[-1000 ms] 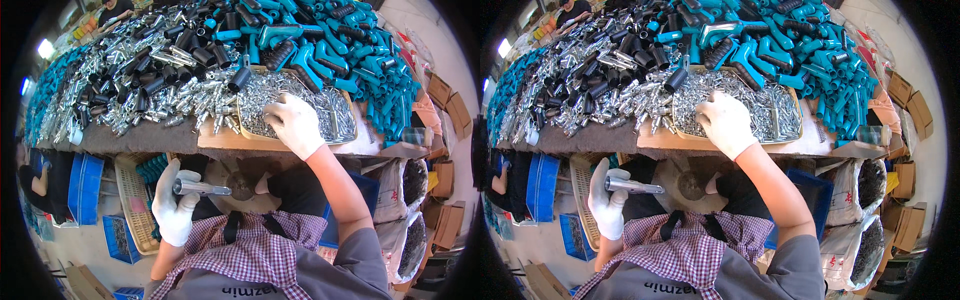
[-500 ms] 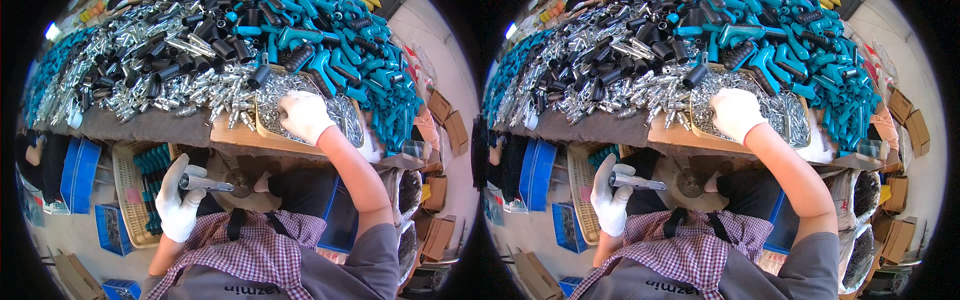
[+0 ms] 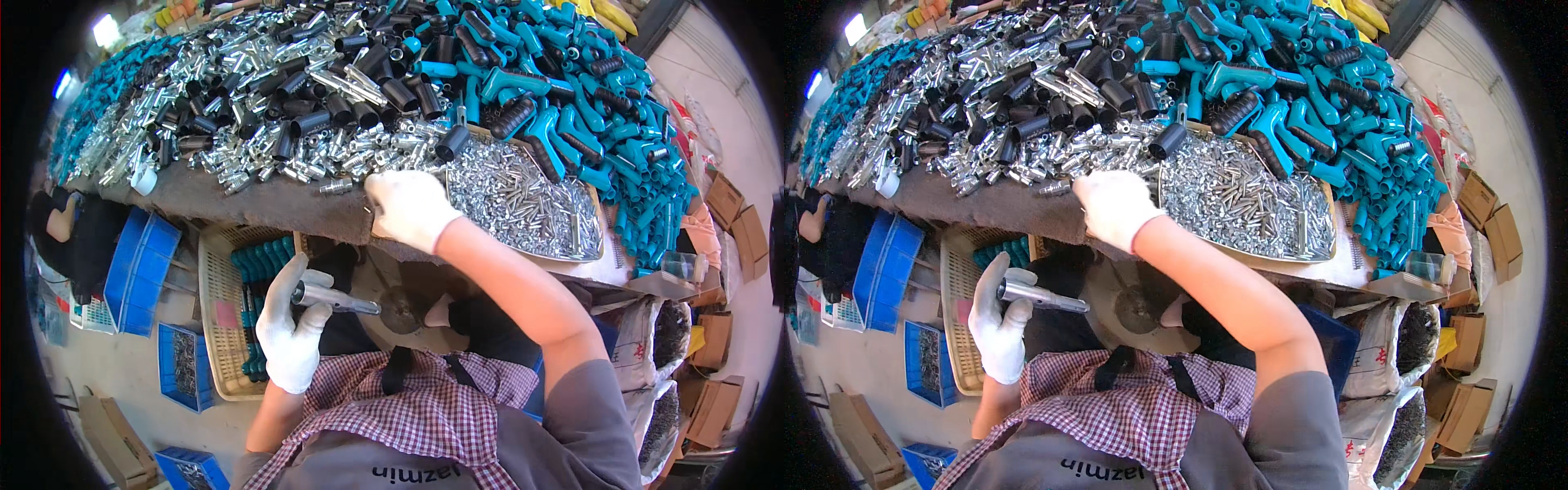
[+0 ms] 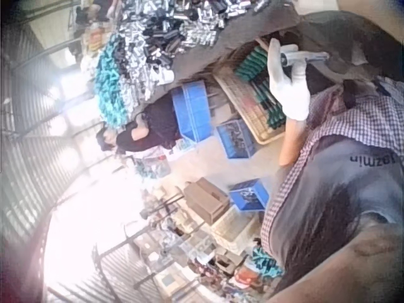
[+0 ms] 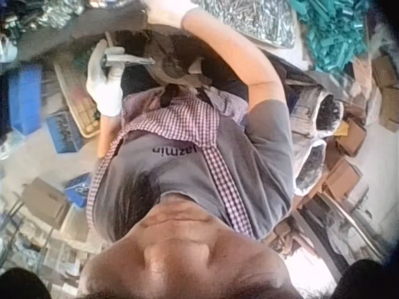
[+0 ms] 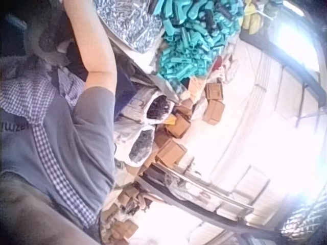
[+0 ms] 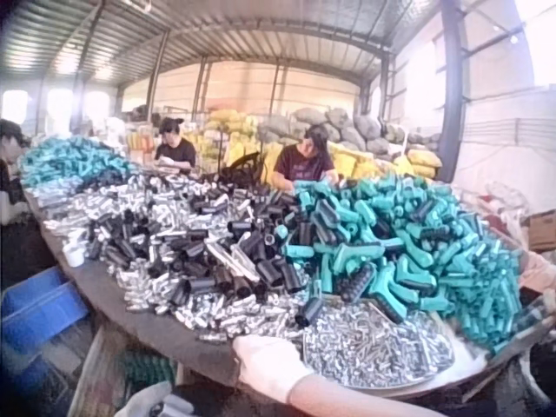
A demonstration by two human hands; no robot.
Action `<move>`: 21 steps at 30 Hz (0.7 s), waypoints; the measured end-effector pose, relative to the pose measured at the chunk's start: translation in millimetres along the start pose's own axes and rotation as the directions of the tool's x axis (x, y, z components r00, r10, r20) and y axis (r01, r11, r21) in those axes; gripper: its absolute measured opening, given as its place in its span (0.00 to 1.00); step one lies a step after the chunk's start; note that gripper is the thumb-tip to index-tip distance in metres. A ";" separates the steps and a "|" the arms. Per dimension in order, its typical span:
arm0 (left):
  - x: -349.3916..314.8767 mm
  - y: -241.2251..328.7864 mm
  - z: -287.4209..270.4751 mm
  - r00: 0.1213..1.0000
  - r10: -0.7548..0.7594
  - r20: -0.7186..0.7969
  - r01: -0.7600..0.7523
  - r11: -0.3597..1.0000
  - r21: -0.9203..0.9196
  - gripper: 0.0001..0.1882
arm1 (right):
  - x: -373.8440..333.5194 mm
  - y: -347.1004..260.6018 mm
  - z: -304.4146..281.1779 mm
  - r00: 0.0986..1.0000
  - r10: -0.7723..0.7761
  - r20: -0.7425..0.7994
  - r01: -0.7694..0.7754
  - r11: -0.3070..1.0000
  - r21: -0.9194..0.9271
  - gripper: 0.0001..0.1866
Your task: The person assembles tools by inserting metal pins and springs into barrels, attaching plastic handles, and placing the completed tools into a crate.
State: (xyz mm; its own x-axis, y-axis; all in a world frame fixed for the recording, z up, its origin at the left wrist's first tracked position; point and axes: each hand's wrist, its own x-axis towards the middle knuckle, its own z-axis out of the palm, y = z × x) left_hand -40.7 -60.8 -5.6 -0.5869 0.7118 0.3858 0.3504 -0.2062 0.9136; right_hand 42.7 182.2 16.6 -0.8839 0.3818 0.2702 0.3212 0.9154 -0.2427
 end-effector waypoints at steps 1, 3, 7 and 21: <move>0.4 0.6 -0.3 0.999 0.015 -0.029 -0.014 0.999 0.052 0.34 | 6.1 -3.7 7.0 0.999 -0.016 0.044 0.019 0.997 -0.076 0.08; 0.9 0.7 -1.2 0.999 -0.009 -0.031 0.011 0.999 0.047 0.33 | 12.7 -0.7 24.8 0.993 -0.112 -0.043 0.105 0.986 -0.126 0.07; 0.3 -0.7 1.3 0.997 -0.065 -0.043 0.066 0.998 0.014 0.30 | 15.0 -2.7 37.2 0.985 -0.152 -0.087 0.129 0.966 -0.222 0.07; 9.2 1.7 17.0 0.989 -0.077 -0.129 0.063 0.992 -0.113 0.32 | -5.8 143.4 -92.5 0.905 0.298 -0.305 -0.392 0.863 -0.319 0.10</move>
State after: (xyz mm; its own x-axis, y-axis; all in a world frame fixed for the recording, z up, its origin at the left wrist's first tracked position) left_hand -33.1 -43.2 -2.6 -0.7014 0.6332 0.3272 0.2284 -0.2352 0.9447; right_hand 125.3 323.1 66.5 -0.6002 0.6569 0.4563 0.7319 0.6812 -0.0181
